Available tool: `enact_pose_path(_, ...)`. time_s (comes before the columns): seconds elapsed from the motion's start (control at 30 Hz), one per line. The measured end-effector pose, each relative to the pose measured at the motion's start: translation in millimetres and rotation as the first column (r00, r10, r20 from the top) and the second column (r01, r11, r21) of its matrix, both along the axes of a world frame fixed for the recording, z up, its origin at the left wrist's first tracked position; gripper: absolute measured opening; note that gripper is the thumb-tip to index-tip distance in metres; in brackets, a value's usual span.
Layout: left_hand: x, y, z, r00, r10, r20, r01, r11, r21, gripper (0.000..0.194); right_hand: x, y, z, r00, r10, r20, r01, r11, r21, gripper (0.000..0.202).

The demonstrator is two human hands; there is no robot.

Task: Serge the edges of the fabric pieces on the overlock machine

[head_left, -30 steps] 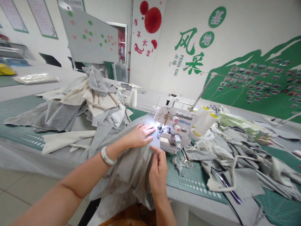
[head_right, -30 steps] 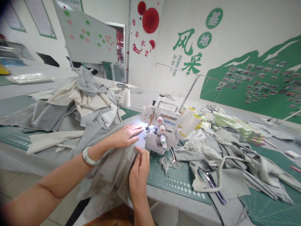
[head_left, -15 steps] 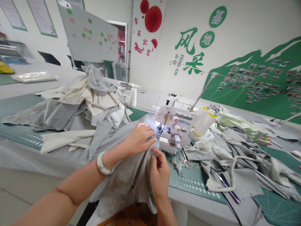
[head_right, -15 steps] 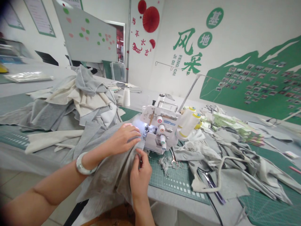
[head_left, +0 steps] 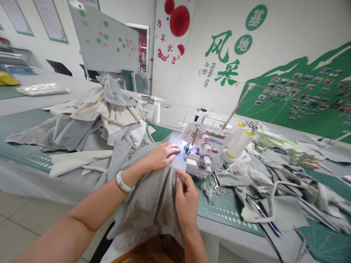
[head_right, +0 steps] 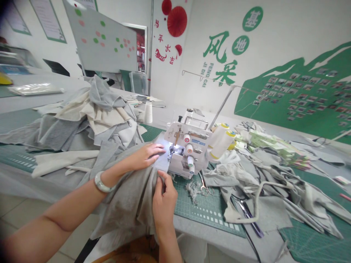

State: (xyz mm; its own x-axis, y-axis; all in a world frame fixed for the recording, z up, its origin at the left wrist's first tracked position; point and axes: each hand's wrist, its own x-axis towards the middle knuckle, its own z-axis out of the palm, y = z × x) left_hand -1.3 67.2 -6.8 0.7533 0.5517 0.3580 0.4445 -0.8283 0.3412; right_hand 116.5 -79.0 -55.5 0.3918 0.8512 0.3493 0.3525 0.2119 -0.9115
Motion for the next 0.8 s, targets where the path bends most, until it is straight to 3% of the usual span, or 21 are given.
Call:
enact_pose_path(0.13, 2.3, 3.7, 7.5, 1.000, 0.004, -0.022, -0.004, 1.000, -0.002, 0.039, -2.1, 1.8, 0.1, 1.000, 0.021, -0.001, -0.021, 1.000, -0.002, 0.026)
enact_pose_path(0.27, 3.2, -20.0, 17.1, 0.997, 0.052, 0.049, -0.056, 0.995, 0.084, 0.031, -3.8, 5.6, -2.3, 0.999, 0.051, -0.017, -0.051, 0.999, 0.001, 0.025)
enact_pose_path(0.4, -0.7, -39.8, 12.1, 1.000, 0.021, -0.009, -0.021, 0.999, 0.047, 0.035, -4.0, 7.3, -1.2, 0.998, 0.057, -0.029, -0.058, 0.998, -0.016, 0.023)
enact_pose_path(0.57, -5.8, -24.8, -1.5, 1.000, -0.021, -0.019, 0.021, 1.000, -0.010, 0.041, -4.7, 4.6, 3.2, 0.998, 0.065, -0.016, -0.066, 0.996, -0.065, 0.025)
enact_pose_path(0.8, -0.8, 0.5, -4.9, 0.997, -0.071, 0.039, 0.073, 0.996, -0.059, 0.041, 0.0, 1.2, 5.2, 0.999, -0.044, 0.018, 0.046, 0.992, -0.120, 0.024)
